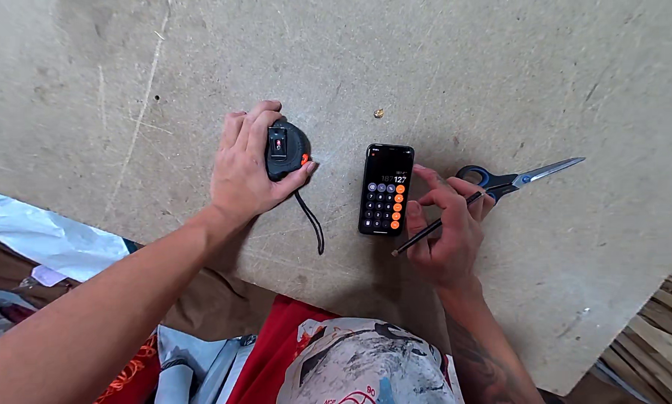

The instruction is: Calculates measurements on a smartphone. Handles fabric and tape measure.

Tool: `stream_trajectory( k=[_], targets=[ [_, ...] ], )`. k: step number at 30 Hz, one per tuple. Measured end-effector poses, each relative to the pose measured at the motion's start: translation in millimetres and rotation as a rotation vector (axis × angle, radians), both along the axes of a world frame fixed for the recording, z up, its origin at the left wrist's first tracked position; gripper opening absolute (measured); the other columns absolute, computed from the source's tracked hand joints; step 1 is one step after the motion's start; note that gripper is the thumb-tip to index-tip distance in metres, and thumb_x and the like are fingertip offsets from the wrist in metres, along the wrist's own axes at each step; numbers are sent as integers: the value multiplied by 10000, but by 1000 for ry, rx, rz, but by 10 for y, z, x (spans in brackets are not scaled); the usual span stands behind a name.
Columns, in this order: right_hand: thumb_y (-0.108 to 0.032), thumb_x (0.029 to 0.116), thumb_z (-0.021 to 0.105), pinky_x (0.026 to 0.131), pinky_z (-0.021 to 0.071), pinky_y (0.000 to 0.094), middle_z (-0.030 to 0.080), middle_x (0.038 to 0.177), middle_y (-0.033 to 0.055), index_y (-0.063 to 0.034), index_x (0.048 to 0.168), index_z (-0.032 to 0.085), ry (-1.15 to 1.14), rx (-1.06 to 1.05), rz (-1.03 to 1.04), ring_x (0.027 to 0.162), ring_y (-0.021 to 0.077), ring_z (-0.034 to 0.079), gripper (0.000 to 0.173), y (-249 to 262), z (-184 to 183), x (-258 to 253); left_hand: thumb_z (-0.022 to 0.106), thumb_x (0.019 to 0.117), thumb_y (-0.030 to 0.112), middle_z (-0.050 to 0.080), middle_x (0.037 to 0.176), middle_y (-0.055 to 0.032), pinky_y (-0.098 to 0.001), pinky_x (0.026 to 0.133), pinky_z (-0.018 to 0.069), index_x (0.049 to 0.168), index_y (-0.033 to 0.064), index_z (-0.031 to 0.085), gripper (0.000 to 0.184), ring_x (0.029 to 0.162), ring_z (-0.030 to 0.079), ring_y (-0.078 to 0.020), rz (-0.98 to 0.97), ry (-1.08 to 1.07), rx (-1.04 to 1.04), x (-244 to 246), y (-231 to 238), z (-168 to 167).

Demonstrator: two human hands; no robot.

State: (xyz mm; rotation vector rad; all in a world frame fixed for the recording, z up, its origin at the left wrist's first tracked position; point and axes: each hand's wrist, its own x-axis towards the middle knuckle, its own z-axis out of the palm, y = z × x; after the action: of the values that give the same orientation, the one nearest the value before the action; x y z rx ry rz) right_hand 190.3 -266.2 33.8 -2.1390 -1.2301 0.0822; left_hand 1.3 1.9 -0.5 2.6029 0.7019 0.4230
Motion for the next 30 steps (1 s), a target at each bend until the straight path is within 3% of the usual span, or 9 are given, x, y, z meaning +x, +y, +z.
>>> stream_trajectory(
  k=[7, 12, 16, 21, 30],
  targets=[
    [-248, 1016, 575, 1022, 408, 489, 703, 1285, 57, -84, 1112, 651, 36, 11, 0, 1179, 257, 603, 205, -19, -55, -65, 666, 858, 649, 551, 1487, -134, -452, 1138, 394, 1394, 55, 560, 807, 1327, 540, -311, -1, 5, 4, -7, 6, -15],
    [-262, 985, 594, 1014, 403, 471, 708, 1294, 38, -122, 942, 687, 34, 0, 118, 1170, 261, 598, 173, 11, -64, -224, 679, 854, 635, 558, 1478, -137, -451, 1134, 397, 1384, 57, 563, 793, 1322, 541, -312, -2, 6, -7, -2, 5, 3],
    [-299, 996, 580, 1007, 376, 475, 673, 1374, -3, -147, 933, 719, 4, -104, 162, 1209, 248, 589, 216, 63, -122, -315, 686, 853, 625, 550, 1486, -135, -448, 1133, 399, 1387, 57, 558, 790, 1324, 540, -305, -4, -1, -8, -4, 9, -4],
    [-315, 999, 582, 970, 386, 459, 673, 1376, -12, -142, 921, 727, -10, -113, 146, 1168, 246, 602, 239, 75, -148, -330, 678, 856, 633, 556, 1481, -133, -449, 1133, 399, 1394, 57, 556, 797, 1327, 538, -308, -6, 0, -6, -4, 7, -6],
    [-287, 979, 618, 907, 434, 416, 748, 1221, 35, -117, 885, 707, -8, 84, 37, 1009, 215, 644, 213, -203, -107, -306, 677, 856, 631, 555, 1480, -142, -454, 1126, 404, 1384, 57, 562, 788, 1318, 544, -315, -5, 1, -12, -2, 7, -1]
  ],
)
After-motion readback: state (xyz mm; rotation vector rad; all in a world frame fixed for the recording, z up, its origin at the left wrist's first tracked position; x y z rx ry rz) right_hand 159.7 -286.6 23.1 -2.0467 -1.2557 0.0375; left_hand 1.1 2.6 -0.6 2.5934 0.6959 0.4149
